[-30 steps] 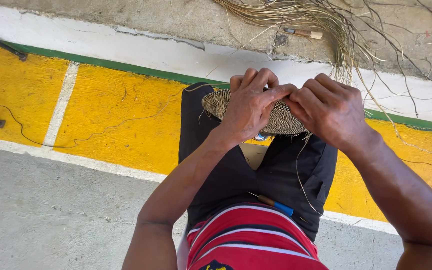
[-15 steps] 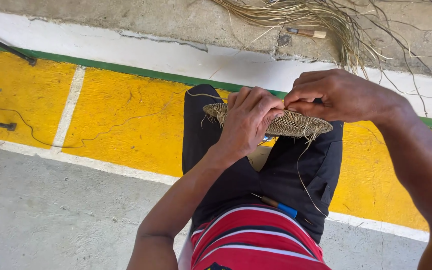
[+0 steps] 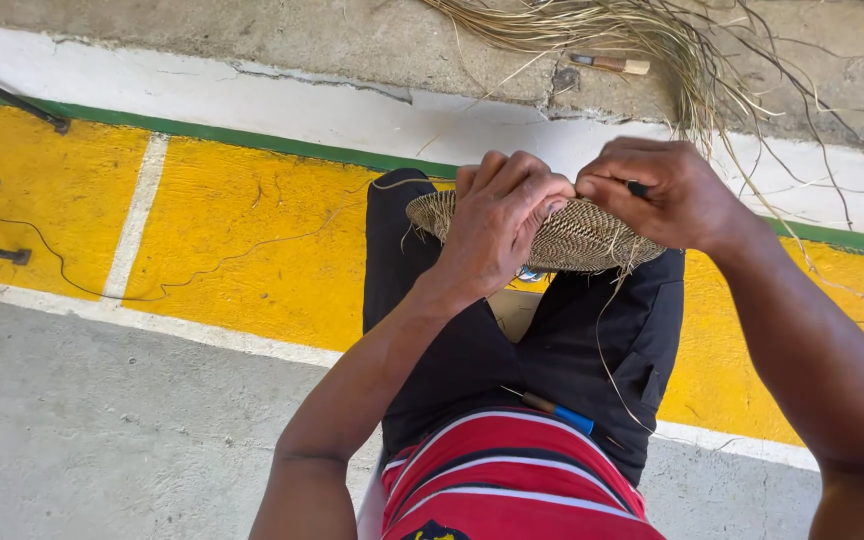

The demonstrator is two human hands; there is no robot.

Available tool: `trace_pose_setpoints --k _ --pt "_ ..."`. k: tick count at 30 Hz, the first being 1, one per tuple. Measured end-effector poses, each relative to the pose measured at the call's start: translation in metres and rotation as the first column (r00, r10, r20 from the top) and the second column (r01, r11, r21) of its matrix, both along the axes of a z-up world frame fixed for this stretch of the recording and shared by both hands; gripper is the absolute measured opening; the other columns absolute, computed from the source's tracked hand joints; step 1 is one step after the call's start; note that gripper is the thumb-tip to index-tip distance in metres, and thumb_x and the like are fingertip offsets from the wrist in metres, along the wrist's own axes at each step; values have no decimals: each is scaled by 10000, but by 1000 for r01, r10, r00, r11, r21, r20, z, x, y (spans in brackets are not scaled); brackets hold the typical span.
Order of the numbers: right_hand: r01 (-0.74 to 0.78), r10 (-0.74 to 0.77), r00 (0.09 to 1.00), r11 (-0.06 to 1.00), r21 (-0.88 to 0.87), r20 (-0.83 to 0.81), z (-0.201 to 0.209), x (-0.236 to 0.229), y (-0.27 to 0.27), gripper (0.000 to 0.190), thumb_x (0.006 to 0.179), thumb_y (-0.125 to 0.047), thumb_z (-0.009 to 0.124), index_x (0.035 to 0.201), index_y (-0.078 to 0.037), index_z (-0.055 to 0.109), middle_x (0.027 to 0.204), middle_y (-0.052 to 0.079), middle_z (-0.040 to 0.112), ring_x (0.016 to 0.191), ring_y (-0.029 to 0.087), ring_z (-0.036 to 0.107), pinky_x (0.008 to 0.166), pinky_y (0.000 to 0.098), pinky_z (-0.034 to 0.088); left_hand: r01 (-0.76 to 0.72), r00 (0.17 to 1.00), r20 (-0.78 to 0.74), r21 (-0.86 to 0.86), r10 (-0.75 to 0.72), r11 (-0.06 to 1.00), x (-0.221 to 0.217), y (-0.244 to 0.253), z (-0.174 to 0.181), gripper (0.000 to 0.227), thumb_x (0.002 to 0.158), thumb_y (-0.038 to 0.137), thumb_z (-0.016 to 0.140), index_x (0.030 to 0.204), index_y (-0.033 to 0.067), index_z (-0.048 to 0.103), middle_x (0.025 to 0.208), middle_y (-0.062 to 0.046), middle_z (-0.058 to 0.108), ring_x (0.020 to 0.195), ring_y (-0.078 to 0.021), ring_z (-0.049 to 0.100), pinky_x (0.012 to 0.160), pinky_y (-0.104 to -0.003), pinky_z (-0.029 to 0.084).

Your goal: Weaving a circular basket base or mat using long, thin natural fibers and a weaving needle.

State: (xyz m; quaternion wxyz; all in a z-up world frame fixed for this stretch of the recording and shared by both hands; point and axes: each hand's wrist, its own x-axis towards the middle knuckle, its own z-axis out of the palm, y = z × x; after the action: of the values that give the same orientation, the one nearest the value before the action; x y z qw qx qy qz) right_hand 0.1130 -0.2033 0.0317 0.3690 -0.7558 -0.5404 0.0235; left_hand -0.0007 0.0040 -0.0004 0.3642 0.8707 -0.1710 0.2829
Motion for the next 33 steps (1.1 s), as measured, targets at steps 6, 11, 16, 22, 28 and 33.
trace_pose_setpoints --k 6,11,16,22,28,33 --pt "66 -54 876 998 -9 478 12 -8 16 393 868 -11 719 615 -61 423 599 40 474 590 195 467 531 385 410 -34 999 -27 71 36 997 1 -2 1 109 1000 159 685 1087 174 622 1023 31 549 998 -198 518 923 -393 335" --pt "227 -245 858 969 93 451 -5 -25 18 265 920 -18 753 730 -59 574 674 29 520 661 181 494 599 356 439 -58 996 -65 109 66 992 11 3 -5 136 999 183 689 1120 186 626 1026 26 555 1006 -192 529 919 -394 357" --pt "412 -393 909 897 159 -139 -11 -46 3 170 945 -72 784 1100 -15 744 1067 98 606 926 148 612 755 288 534 -62 998 -8 92 63 994 24 4 -7 286 983 190 703 1255 178 613 1048 19 571 1022 -194 533 931 -405 371" --pt "416 -331 851 898 139 -408 -12 -48 4 191 986 -30 703 1177 -21 714 1070 76 674 966 128 661 831 279 566 13 996 80 320 -40 947 32 19 -4 395 938 114 703 1309 238 643 1068 25 592 1049 -179 565 917 -378 443" --pt "353 -265 890 916 193 -371 -23 -44 5 212 995 -16 685 1204 -14 715 1092 86 676 1022 149 652 871 279 560 82 991 72 369 -116 926 50 40 -17 246 948 258 742 1177 186 689 1005 47 572 958 -145 592 898 -319 550" --pt "344 -288 902 930 133 -322 -18 -42 6 186 1005 -38 679 1188 -19 709 1050 67 644 949 131 636 770 268 531 217 976 -84 316 -201 924 51 45 25 463 785 477 828 935 88 624 968 -5 549 961 -172 591 884 -347 549"
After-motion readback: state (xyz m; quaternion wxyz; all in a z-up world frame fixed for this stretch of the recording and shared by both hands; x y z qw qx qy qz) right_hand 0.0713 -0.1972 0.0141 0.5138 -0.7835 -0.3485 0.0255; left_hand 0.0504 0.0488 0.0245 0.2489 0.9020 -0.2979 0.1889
